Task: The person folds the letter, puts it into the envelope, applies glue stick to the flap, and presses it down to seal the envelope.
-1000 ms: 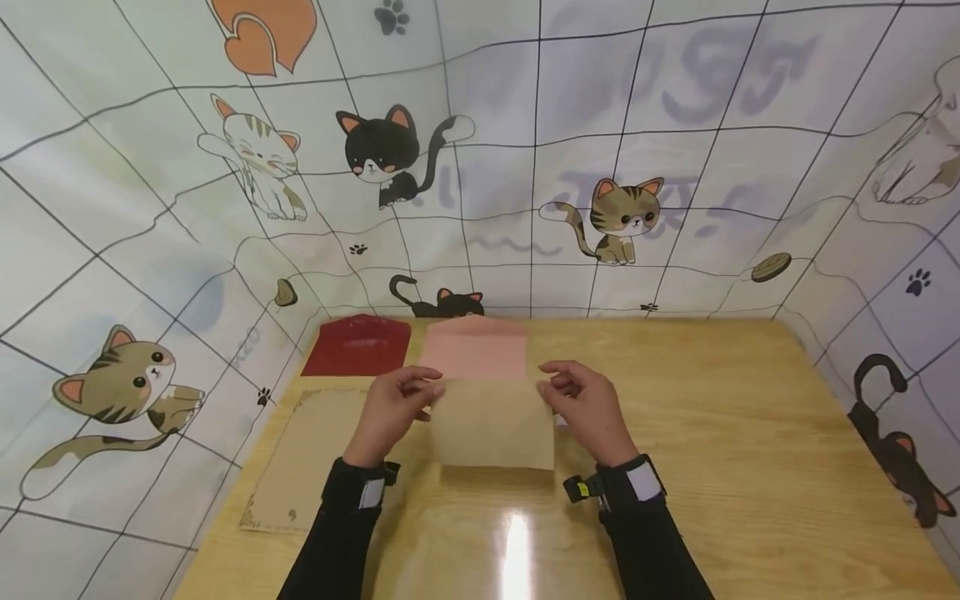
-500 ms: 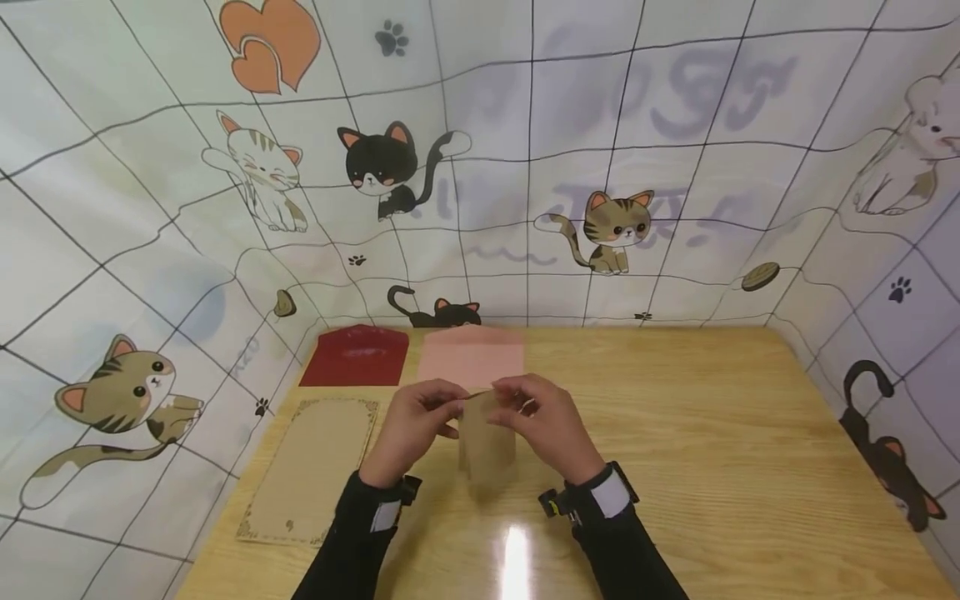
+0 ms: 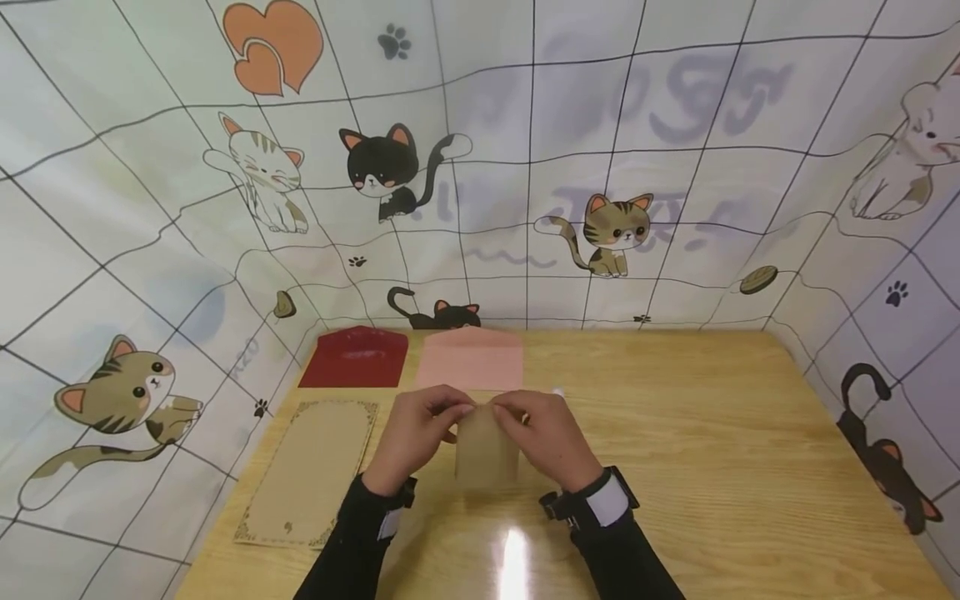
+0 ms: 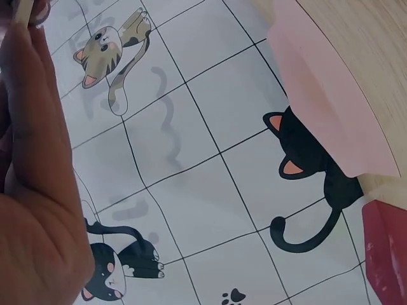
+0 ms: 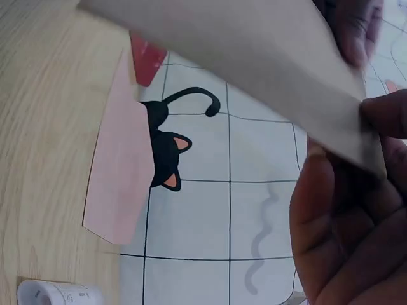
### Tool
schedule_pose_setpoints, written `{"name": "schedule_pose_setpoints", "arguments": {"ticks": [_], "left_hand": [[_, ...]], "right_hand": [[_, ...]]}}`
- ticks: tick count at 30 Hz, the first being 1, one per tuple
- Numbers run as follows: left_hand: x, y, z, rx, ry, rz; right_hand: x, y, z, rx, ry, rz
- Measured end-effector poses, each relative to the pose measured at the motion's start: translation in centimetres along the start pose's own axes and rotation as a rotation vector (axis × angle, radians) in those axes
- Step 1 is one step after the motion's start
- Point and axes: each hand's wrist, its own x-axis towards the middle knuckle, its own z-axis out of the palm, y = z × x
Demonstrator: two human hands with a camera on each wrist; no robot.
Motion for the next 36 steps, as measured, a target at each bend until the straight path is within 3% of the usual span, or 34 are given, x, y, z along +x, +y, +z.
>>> {"name": "schedule_pose_setpoints", "arguments": {"ticks": [7,11,12,14,17,19,22,25,31,36], "left_hand": [[0.0,-0.7,-0.9,-0.229,0.088,-0.084],[0.0,-1.1,-0.9,-0.355,0.053,-0.155],[0.0,-1.1,-0.9,-0.333,0.024,-0.166],[-0.2,-1.1,-0.9,-0.18,-0.052,-0.162],[-0.4,-0.9,-0.6,0.104,-0.126,-0.07],[-0.4,-0.5,-0.2,0.226,-0.109,0.009],[-0.3,0.0,0.2,0.237,-0.04,0.09],[-0.1,0.2,-0.1,0.215,0.04,0.108],[0.2,-0.2,-2.0,0.121,0.166,0.041],[0.4,-1.1,-3.1,0.111,0.194,-0.016]], "right_hand": [[-0.6,0.3,-1.4,0.136,0.007,0.12],[-0.7,0.2,-1.2,0.179,0.032,0.138],[-0.7,0.2,-1.1,0.167,0.038,0.128],[-0.6,0.1,-0.9,0.109,0.043,0.089],[-0.4,0.0,-0.6,0.016,0.002,0.007],[-0.2,0.1,-0.3,-0.023,-0.041,-0.042],[-0.1,0.0,-0.1,-0.045,-0.094,-0.075],[-0.1,-0.1,-0.4,-0.072,-0.101,-0.063],[-0.5,0.3,-2.1,-0.128,-0.086,-0.042],[-0.7,0.8,-3.2,-0.148,-0.099,-0.02]]}}
